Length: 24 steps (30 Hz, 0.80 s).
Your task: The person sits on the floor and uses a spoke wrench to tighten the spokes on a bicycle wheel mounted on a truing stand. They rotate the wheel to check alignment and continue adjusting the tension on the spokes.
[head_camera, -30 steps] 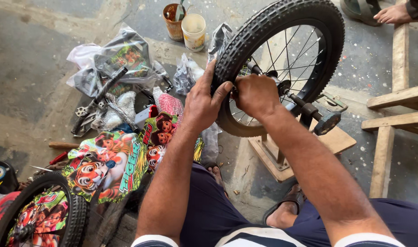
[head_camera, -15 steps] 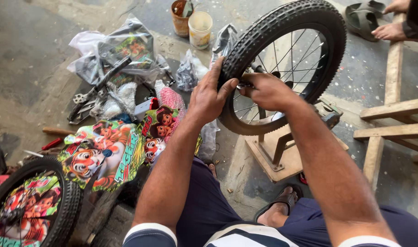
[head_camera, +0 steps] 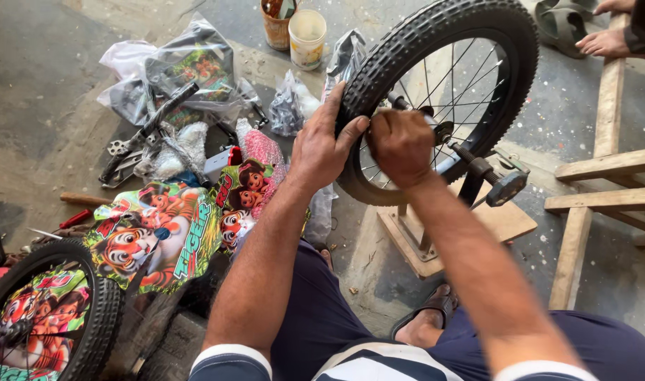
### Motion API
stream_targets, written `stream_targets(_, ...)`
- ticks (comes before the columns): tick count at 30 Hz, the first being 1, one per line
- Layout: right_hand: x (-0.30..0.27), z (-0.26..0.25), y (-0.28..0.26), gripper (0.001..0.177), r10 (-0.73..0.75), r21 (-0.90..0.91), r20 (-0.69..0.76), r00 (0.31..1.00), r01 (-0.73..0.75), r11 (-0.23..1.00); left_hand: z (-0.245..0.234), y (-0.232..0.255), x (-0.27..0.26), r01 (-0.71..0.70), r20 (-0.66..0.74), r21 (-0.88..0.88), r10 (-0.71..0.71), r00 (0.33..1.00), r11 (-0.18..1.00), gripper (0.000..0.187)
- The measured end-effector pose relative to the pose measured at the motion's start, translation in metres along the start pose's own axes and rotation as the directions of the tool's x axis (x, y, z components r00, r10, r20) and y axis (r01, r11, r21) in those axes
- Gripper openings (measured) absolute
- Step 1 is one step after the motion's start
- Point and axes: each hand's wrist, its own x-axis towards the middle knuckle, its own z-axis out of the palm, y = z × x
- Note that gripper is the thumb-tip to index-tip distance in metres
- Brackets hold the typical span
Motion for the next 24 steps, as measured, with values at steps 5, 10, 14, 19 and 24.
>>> stream_targets(5,0.005,0.012,-0.016,0.015,0.183,0.15,0.038,0.982,-0.186,0.971,-0.004,-0.001,0.001,0.023,-0.018,-0.038,-0.024,1.0,0.999,0.074)
stream_targets(10,0.018,-0.037,0.003,0.028,0.256,0.319,0.51,0.821,-0.457,0.83,-0.007,0.002,0.001,0.059,0.023,-0.007,-0.058,0.998,0.998,0.074)
stream_targets(14,0.036,-0.048,0.014,0.028,0.337,0.168,0.707,0.622,-0.61,0.775,-0.008,0.005,-0.001,0.025,0.023,-0.021,-0.025,0.999,0.999,0.073)
stream_targets(19,0.055,-0.026,0.033,0.036,0.167,0.066,0.892,0.419,-0.488,0.87,-0.007,-0.001,0.0,-0.023,0.013,-0.025,0.024,1.0,0.999,0.074)
stream_targets(24,0.058,-0.018,0.045,0.038,0.038,0.177,0.889,0.456,-0.42,0.89,-0.007,0.0,-0.004,-0.026,0.015,-0.06,0.027,1.0,0.998,0.074)
